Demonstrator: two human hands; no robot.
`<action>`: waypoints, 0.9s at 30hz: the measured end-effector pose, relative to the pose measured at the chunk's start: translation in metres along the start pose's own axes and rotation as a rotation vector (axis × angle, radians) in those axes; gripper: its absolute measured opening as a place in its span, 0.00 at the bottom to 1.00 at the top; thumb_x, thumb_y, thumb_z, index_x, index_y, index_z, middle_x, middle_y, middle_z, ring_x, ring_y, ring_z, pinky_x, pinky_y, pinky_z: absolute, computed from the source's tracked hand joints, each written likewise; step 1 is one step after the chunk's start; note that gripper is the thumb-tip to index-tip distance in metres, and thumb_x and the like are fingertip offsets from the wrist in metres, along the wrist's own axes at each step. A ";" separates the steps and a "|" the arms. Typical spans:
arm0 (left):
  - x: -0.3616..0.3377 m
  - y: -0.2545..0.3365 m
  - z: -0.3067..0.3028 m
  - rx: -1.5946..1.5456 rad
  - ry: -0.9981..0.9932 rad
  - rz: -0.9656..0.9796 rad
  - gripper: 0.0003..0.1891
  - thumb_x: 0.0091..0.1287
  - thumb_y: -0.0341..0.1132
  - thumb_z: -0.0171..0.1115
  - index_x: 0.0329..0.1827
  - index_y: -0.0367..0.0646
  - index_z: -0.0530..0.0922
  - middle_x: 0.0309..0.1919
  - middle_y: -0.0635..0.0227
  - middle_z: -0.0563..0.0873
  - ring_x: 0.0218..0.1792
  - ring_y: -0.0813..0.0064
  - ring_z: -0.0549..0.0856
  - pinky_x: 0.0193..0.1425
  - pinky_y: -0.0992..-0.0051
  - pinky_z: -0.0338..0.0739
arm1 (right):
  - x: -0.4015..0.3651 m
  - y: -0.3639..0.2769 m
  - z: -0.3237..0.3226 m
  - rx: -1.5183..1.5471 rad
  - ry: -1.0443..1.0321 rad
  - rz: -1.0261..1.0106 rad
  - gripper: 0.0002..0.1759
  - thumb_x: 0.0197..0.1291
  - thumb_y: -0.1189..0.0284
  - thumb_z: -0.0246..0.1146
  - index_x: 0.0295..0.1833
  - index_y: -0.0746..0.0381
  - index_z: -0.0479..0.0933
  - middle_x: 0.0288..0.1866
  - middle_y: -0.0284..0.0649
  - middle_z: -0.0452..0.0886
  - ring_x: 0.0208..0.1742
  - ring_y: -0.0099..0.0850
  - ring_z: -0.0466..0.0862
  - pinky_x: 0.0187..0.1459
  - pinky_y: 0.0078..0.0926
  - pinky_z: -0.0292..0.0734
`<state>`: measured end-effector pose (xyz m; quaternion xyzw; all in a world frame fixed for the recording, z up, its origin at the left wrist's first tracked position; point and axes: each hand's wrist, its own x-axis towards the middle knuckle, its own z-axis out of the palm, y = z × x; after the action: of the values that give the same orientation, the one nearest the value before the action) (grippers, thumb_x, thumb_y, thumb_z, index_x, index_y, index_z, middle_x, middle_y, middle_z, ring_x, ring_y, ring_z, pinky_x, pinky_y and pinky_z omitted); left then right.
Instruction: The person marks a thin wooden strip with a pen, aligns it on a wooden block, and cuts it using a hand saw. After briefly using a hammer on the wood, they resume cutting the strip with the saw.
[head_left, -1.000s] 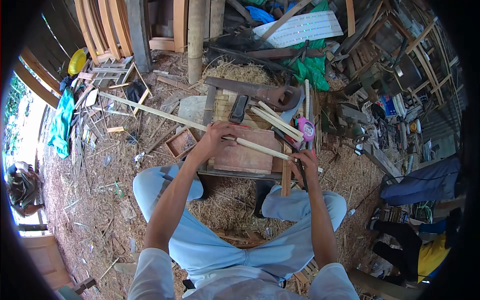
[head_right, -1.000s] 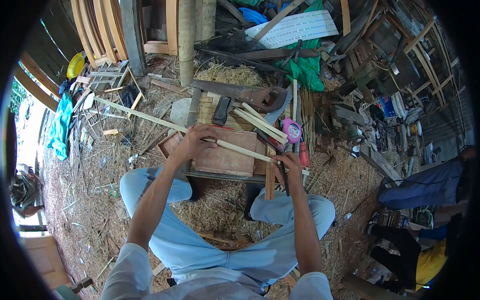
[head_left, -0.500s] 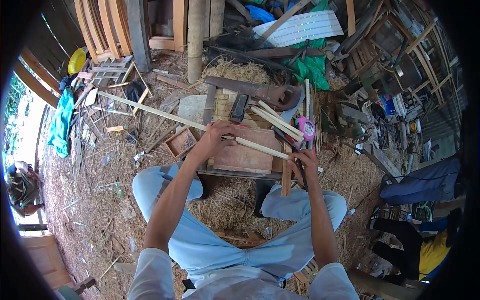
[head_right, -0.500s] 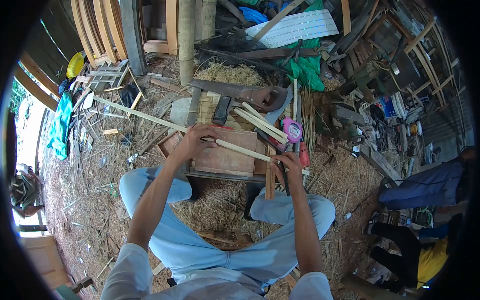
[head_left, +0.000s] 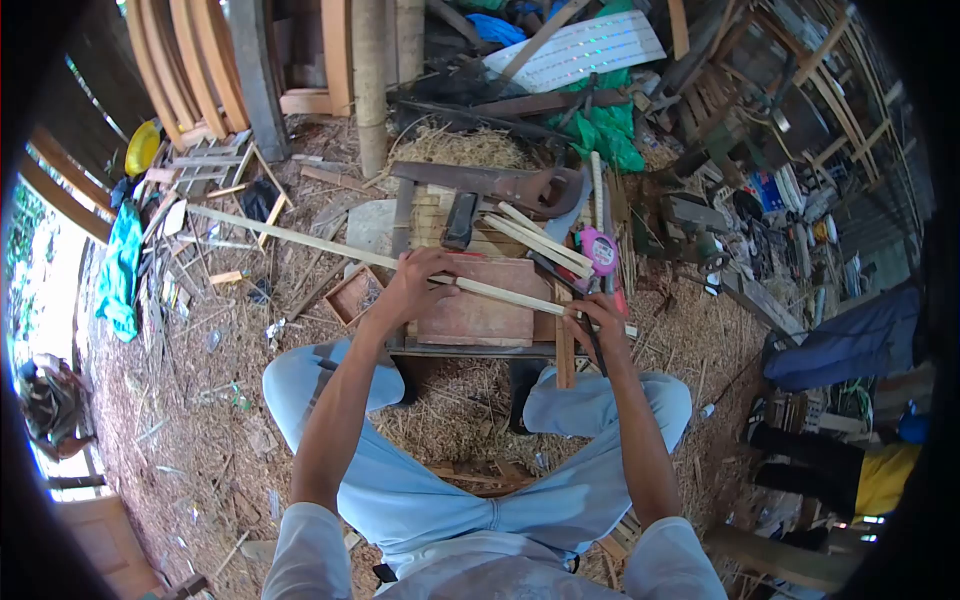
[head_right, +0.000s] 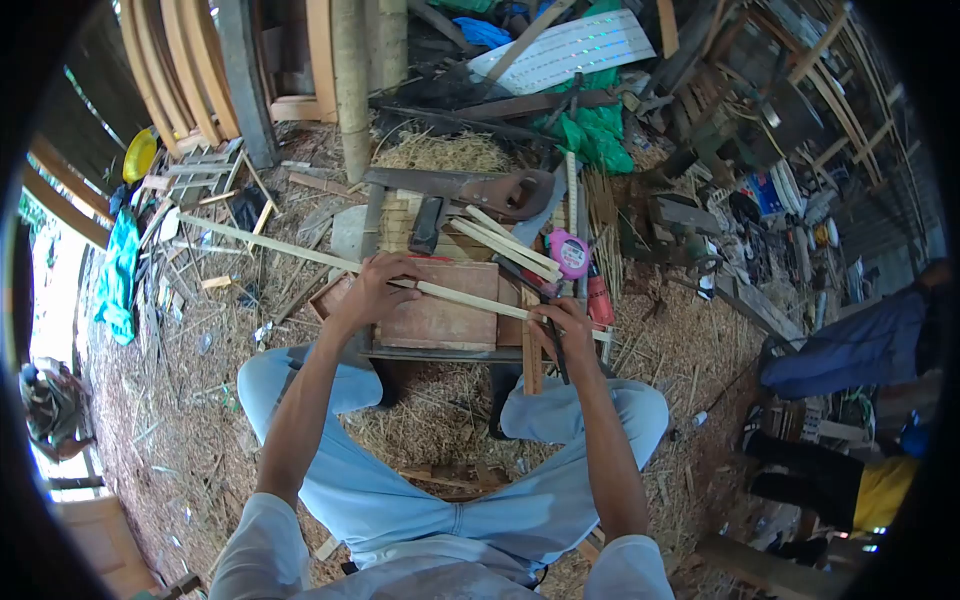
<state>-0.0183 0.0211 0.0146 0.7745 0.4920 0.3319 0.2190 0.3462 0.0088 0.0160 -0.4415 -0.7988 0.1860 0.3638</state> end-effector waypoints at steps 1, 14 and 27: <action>0.000 0.001 0.001 -0.002 -0.016 0.018 0.17 0.55 0.33 0.79 0.49 0.49 0.88 0.50 0.70 0.87 0.57 0.62 0.82 0.67 0.60 0.67 | -0.001 0.001 0.000 -0.007 0.019 0.014 0.14 0.54 0.77 0.77 0.47 0.64 0.86 0.41 0.45 0.82 0.42 0.42 0.83 0.43 0.36 0.78; 0.038 0.077 0.065 0.042 -0.118 0.343 0.18 0.60 0.31 0.74 0.54 0.45 0.83 0.53 0.65 0.84 0.57 0.56 0.81 0.66 0.56 0.73 | 0.000 -0.001 -0.002 -0.018 -0.004 -0.012 0.16 0.53 0.79 0.75 0.49 0.61 0.85 0.42 0.42 0.82 0.47 0.43 0.81 0.48 0.40 0.77; 0.033 0.057 0.059 -0.050 -0.233 0.347 0.07 0.61 0.27 0.72 0.41 0.41 0.86 0.42 0.64 0.86 0.49 0.59 0.83 0.56 0.62 0.77 | -0.006 0.002 0.036 -0.016 0.047 -0.082 0.17 0.52 0.74 0.76 0.50 0.57 0.86 0.43 0.37 0.80 0.49 0.39 0.79 0.51 0.39 0.68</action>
<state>0.0697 0.0260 0.0218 0.8752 0.3141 0.2847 0.2329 0.3226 0.0057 -0.0118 -0.4153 -0.8091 0.1542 0.3862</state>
